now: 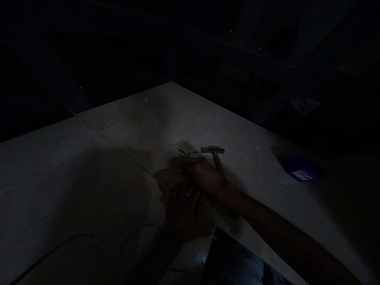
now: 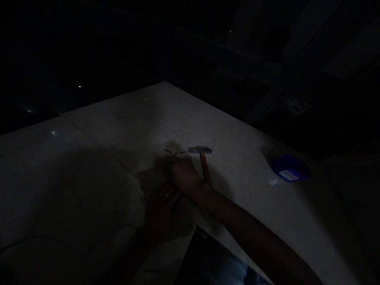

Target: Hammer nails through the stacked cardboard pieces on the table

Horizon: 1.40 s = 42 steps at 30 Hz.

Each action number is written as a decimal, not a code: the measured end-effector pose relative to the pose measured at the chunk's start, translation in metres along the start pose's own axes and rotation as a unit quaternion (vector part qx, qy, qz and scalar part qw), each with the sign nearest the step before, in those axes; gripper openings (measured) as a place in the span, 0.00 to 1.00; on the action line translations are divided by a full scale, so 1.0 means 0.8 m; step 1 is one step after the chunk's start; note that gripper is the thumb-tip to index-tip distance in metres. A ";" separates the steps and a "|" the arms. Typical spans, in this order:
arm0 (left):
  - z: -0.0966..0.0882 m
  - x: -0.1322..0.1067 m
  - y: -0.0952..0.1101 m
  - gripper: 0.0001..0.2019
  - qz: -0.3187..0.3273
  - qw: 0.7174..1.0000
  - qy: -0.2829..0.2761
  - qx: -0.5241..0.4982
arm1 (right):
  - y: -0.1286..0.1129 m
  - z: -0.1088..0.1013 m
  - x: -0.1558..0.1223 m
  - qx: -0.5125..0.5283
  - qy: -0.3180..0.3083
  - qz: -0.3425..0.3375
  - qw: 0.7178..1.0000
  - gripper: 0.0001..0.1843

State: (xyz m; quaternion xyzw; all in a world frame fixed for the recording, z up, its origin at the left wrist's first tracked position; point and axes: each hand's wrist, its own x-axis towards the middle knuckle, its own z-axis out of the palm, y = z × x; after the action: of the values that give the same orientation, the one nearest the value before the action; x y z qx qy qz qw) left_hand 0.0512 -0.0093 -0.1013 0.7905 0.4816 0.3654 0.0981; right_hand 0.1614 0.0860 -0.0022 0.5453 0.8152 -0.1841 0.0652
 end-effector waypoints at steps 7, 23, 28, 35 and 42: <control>-0.003 0.003 0.001 0.17 0.008 1.000 -0.006 -0.005 | 0.013 -0.003 0.016 0.092 -0.021 0.070 0.993 0.16; -0.003 0.002 0.002 0.16 -0.007 0.999 -0.036 -0.021 | 0.009 0.004 0.016 0.106 0.000 0.055 0.993 0.13; -0.003 0.002 0.001 0.17 -0.004 1.000 -0.024 -0.020 | 0.015 0.007 0.020 0.139 -0.015 0.070 0.988 0.14; -0.001 0.002 0.000 0.17 0.001 0.999 -0.030 -0.017 | 0.020 0.012 0.028 0.144 -0.022 0.062 0.987 0.14; 0.002 -0.004 0.000 0.15 -0.012 1.000 -0.010 -0.011 | 0.005 0.013 0.018 0.076 0.037 0.012 0.996 0.13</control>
State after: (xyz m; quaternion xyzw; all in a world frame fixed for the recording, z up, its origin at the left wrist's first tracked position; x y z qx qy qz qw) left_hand 0.0513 -0.0113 -0.1039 0.7875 0.4857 0.3613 0.1161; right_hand 0.1585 0.0957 -0.0166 0.5644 0.7944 -0.2245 -0.0040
